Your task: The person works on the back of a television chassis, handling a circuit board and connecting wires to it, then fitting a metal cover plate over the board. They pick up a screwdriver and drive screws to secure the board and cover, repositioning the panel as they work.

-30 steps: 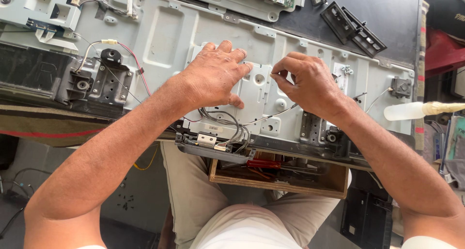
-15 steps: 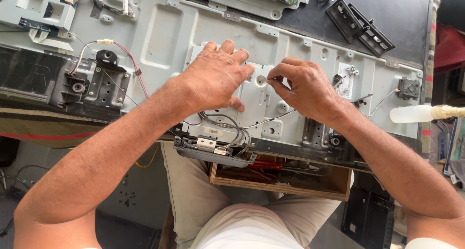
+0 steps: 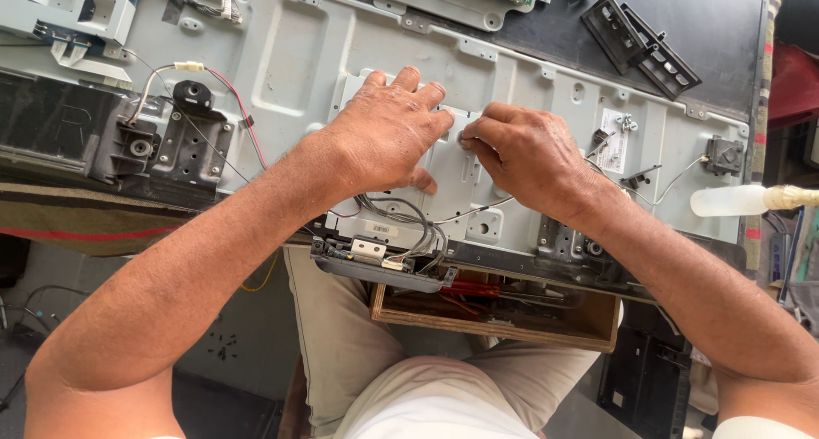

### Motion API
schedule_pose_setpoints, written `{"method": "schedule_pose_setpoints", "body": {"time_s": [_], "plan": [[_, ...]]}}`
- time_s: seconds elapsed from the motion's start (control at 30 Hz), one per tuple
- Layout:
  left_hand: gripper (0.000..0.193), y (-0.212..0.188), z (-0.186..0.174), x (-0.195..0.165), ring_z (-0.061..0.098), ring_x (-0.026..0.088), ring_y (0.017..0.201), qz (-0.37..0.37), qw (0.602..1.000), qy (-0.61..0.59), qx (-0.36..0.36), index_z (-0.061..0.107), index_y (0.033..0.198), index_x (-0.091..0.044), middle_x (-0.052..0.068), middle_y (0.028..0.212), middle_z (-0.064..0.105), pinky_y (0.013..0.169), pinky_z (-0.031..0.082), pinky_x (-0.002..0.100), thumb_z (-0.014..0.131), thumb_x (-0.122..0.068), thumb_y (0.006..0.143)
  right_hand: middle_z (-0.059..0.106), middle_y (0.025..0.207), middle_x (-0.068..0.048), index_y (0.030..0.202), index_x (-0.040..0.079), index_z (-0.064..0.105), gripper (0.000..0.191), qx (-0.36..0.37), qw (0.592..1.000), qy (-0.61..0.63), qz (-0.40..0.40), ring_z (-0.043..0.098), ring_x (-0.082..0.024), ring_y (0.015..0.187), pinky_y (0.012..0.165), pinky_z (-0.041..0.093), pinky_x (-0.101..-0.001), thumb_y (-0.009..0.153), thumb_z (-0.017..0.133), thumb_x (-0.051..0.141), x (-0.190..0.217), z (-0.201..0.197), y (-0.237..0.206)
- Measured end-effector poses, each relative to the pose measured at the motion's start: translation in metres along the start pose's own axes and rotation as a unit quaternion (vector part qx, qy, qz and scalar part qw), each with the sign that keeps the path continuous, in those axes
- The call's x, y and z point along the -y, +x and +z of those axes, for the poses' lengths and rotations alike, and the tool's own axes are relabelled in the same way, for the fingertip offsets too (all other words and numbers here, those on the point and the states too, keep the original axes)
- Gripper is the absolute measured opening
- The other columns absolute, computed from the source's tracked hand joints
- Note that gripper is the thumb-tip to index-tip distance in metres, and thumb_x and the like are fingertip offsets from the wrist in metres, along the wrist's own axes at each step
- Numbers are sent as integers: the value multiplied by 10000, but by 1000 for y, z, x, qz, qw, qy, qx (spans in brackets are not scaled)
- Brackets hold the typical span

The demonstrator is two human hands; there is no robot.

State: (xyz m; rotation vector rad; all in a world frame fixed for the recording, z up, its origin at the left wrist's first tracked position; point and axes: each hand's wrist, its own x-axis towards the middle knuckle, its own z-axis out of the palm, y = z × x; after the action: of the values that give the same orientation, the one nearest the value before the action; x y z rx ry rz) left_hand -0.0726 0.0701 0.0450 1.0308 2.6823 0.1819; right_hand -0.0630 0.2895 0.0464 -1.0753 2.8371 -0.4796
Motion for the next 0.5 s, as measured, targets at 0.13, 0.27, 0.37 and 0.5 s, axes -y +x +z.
{"method": "schedule_pose_setpoints", "body": {"time_s": [0.13,0.27,0.37,0.5], "plan": [[772,0,0,-1,436,306,1315,-4,1000,-5,7,635,1266,-103,96,1331,540,1054,393,527,853,-579,698,678,899,-92,1044,42,755,114,-10,1000,-20,-15,680,-304,744,638,550,-428,950,707,86,2,0,-4],[782,2,1,0,427,320,1323,-2,1000,1,10,631,1276,-102,106,1328,536,1066,381,543,858,-576,698,674,922,-106,1098,25,749,162,-13,1000,6,-2,676,-303,733,628,550,-426,956,672,28,3,-4,-9],[783,3,2,0,420,322,1332,-2,1000,-1,6,633,1274,-106,108,1348,526,1067,376,552,864,-569,687,677,941,-109,1128,7,727,184,-6,999,25,25,682,-268,695,635,566,-413,960,650,0,2,-8,-11],[790,3,3,-1,414,325,1339,-1,1000,-1,3,633,1278,-107,113,1357,521,1068,372,561,867,-569,681,677,934,-116,1174,5,716,298,-7,999,27,31,686,-239,717,640,573,-399,902,610,-58,0,-11,-15]]}}
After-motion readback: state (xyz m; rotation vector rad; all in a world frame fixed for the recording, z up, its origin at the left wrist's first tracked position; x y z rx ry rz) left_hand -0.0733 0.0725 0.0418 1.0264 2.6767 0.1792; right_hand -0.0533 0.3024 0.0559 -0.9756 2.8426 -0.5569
